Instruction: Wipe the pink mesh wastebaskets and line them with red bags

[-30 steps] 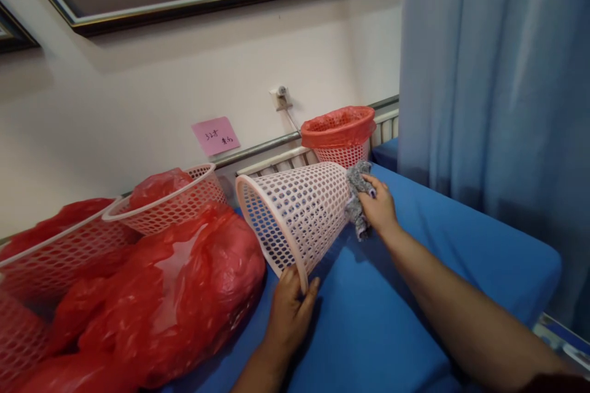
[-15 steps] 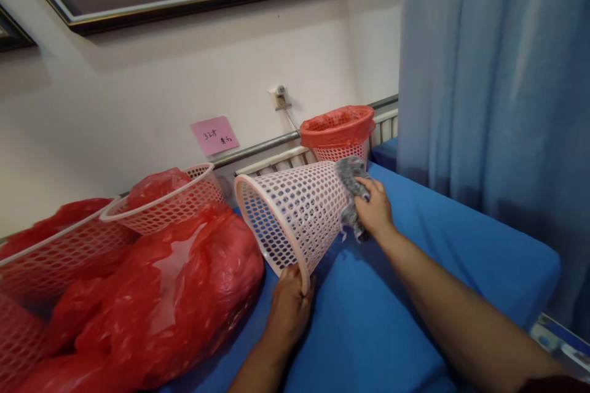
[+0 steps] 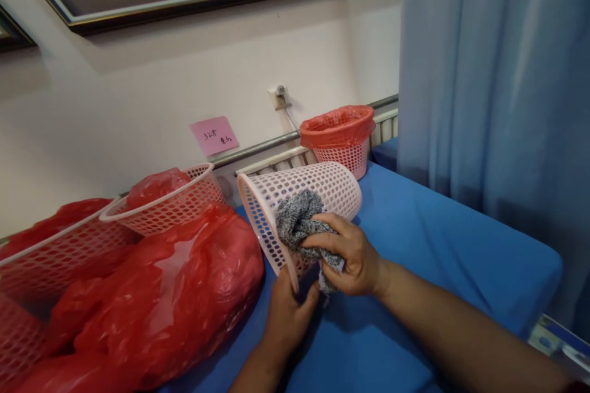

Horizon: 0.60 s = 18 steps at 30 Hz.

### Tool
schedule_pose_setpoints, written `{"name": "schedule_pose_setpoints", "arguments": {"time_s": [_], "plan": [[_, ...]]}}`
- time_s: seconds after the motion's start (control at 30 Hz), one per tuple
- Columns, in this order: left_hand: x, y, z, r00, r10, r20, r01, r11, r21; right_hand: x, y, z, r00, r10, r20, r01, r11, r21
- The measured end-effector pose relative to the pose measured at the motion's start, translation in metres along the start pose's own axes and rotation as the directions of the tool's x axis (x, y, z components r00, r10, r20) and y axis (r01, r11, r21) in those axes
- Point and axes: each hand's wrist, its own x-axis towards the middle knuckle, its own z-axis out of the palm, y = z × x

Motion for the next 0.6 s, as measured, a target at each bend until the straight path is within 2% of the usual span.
{"name": "schedule_pose_setpoints", "arguments": {"time_s": [0.07, 0.1, 0.13, 0.17, 0.23, 0.27, 0.3, 0.33, 0.37, 0.43, 0.47, 0.5, 0.53, 0.6], "plan": [[0.0, 0.006, -0.003, 0.998, -0.026, -0.056, 0.024, 0.999, -0.032, -0.001, 0.021, 0.001, 0.992, 0.116, -0.048, -0.12, 0.99, -0.076], [0.0, 0.007, -0.005, 0.998, -0.023, -0.061, 0.022, 0.999, -0.031, -0.001, 0.035, -0.001, 0.971, 0.209, -0.117, -0.222, 0.968, -0.115], [0.0, 0.008, -0.005, 0.999, -0.01, -0.044, 0.009, 1.0, -0.022, -0.001, 0.051, -0.004, 0.927, 0.313, -0.206, -0.345, 0.928, -0.142], [-0.001, 0.008, -0.006, 1.0, 0.013, -0.013, -0.013, 1.0, -0.006, 0.0, 0.067, -0.008, 0.857, 0.42, -0.299, -0.476, 0.868, -0.146], [-0.003, 0.005, -0.006, 0.996, 0.069, 0.052, -0.071, 0.997, 0.042, 0.002, 0.095, -0.018, 0.679, 0.591, -0.435, -0.689, 0.719, -0.098], [-0.004, 0.004, -0.005, 0.992, 0.093, 0.08, -0.098, 0.993, 0.068, 0.003, 0.104, -0.022, 0.614, 0.635, -0.47, -0.744, 0.664, -0.074], [-0.005, 0.002, -0.004, 0.988, 0.109, 0.106, -0.119, 0.989, 0.091, 0.004, 0.107, -0.025, 0.589, 0.645, -0.486, -0.761, 0.645, -0.065], [-0.006, 0.001, -0.004, 0.985, 0.116, 0.129, -0.131, 0.985, 0.109, 0.005, 0.105, -0.026, 0.612, 0.622, -0.488, -0.74, 0.668, -0.076], [-0.006, 0.0, -0.003, 0.982, 0.115, 0.149, -0.134, 0.983, 0.124, 0.004, 0.097, -0.024, 0.679, 0.566, -0.468, -0.678, 0.728, -0.104], [-0.006, -0.003, -0.001, 0.981, 0.103, 0.167, -0.128, 0.981, 0.144, 0.003, 0.068, -0.016, 0.87, 0.356, -0.341, -0.427, 0.89, -0.161], [-0.006, -0.004, -0.001, 0.981, 0.099, 0.164, -0.124, 0.981, 0.148, 0.001, 0.05, -0.01, 0.944, 0.222, -0.244, -0.265, 0.951, -0.161], [-0.006, -0.006, -0.001, 0.982, 0.099, 0.159, -0.123, 0.981, 0.147, -0.001, 0.033, -0.004, 0.985, 0.091, -0.146, -0.112, 0.984, -0.137], [-0.005, -0.007, -0.001, 0.983, 0.099, 0.152, -0.121, 0.982, 0.143, -0.003, 0.019, 0.0, 0.997, -0.017, -0.069, 0.01, 0.995, -0.102], [-0.004, -0.011, -0.002, 0.985, 0.096, 0.146, -0.115, 0.984, 0.132, -0.005, 0.007, 0.006, 0.992, -0.124, 0.002, 0.124, 0.99, -0.063]]}}
